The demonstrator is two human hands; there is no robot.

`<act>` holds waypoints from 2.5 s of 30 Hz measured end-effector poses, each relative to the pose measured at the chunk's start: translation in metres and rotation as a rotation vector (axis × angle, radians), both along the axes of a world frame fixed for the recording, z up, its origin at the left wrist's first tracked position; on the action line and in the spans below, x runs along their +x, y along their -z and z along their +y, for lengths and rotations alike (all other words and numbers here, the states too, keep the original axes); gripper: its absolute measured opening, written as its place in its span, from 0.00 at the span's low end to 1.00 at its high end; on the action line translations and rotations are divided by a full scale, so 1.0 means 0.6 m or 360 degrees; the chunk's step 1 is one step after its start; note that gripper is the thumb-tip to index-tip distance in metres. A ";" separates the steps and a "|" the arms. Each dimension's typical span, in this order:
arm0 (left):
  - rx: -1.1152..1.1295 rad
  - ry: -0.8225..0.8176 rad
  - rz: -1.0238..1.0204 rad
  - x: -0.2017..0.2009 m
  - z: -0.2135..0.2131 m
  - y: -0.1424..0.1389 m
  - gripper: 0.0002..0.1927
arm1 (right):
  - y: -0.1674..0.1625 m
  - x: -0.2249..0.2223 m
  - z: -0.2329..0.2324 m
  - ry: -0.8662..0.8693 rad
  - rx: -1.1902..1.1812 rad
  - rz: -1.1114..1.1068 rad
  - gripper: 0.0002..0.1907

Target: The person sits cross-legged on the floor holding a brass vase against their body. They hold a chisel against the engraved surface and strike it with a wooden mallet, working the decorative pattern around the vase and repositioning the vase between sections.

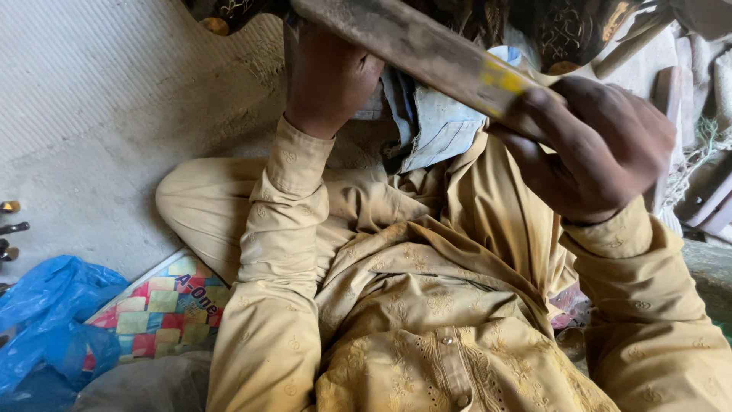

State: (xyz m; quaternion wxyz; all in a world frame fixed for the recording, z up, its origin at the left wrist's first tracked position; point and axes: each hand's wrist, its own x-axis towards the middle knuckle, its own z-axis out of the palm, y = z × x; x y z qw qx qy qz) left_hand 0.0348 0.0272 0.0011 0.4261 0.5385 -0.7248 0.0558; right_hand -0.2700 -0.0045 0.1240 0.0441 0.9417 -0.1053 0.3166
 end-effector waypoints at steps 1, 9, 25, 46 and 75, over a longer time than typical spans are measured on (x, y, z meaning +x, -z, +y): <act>-0.0111 0.0097 0.0135 0.001 0.000 0.002 0.08 | -0.004 0.006 -0.001 -0.0068 -0.0008 -0.0049 0.23; -0.0404 0.0062 0.0109 0.001 -0.007 0.014 0.08 | -0.027 0.020 0.035 0.0013 0.0130 -0.0095 0.24; -0.0222 0.0025 -0.0019 0.008 -0.014 0.052 0.10 | 0.037 -0.002 -0.012 -0.0143 -0.0116 -0.0207 0.20; -0.0076 0.0174 -0.0023 0.016 -0.018 0.069 0.11 | 0.051 -0.011 0.022 0.0155 0.0068 -0.0098 0.23; -0.0009 0.0326 0.0250 0.047 -0.017 -0.077 0.16 | 0.110 0.010 0.062 0.0443 0.0974 -0.0840 0.21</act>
